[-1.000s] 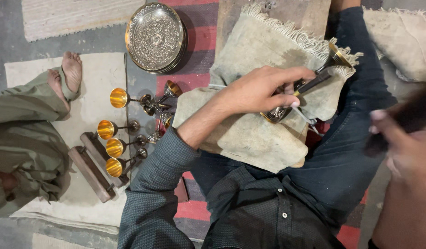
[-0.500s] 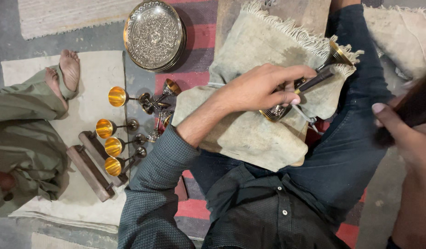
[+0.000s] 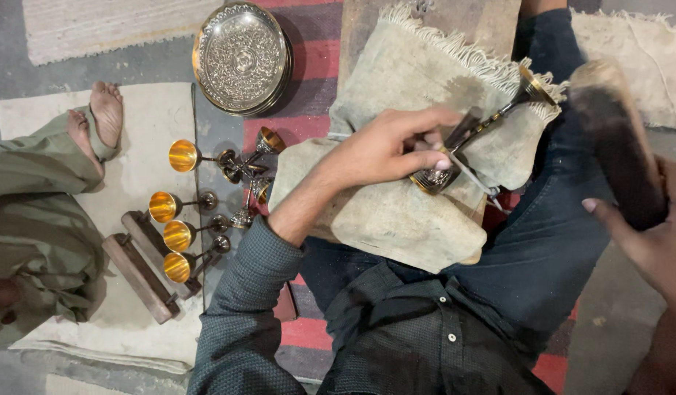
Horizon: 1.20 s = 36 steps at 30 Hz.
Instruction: The person sits cross-legged on the floor with a brass ewer resting on a cloth cushion on their lap. They hold a chisel against the brass surface and repeatedly strike it with a wooden mallet to engrave decorative patterns, repositioning the chisel between strikes.
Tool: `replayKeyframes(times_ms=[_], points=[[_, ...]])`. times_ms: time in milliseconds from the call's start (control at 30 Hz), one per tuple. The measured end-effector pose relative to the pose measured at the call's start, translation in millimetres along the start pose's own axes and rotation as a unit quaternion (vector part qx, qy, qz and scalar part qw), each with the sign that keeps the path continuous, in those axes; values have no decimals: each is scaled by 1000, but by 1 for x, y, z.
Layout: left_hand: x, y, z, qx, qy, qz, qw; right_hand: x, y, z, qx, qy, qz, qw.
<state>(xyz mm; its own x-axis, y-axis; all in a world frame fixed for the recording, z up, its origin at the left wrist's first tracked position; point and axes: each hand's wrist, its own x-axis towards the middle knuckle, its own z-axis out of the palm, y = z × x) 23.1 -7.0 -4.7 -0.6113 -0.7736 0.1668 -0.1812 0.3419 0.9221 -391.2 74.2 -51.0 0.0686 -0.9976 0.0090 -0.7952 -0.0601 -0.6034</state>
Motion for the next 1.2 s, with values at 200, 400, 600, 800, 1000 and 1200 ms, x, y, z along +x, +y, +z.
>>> replayKeyframes(times_ms=[200, 400, 600, 800, 1000, 1200], points=[[-4, -4, 2, 32, 8, 41, 999, 5, 71, 23, 13, -65, 214, 975], [-2, 0, 0, -8, -13, -8, 1000, 11, 81, 20, 343, -23, -1, 939], [0, -3, 2, 21, -1, 43, 999, 50, 43, 10, 32, -93, 17, 995], [0, -6, 4, 18, -3, 31, 999, 62, 64, 15, 5, -116, -9, 993], [1, -7, 4, 31, -1, 43, 999, 74, 95, 28, -38, -124, 28, 991], [2, -6, 4, 13, -4, 27, 1000, 74, 88, 34, 63, -76, 206, 974]])
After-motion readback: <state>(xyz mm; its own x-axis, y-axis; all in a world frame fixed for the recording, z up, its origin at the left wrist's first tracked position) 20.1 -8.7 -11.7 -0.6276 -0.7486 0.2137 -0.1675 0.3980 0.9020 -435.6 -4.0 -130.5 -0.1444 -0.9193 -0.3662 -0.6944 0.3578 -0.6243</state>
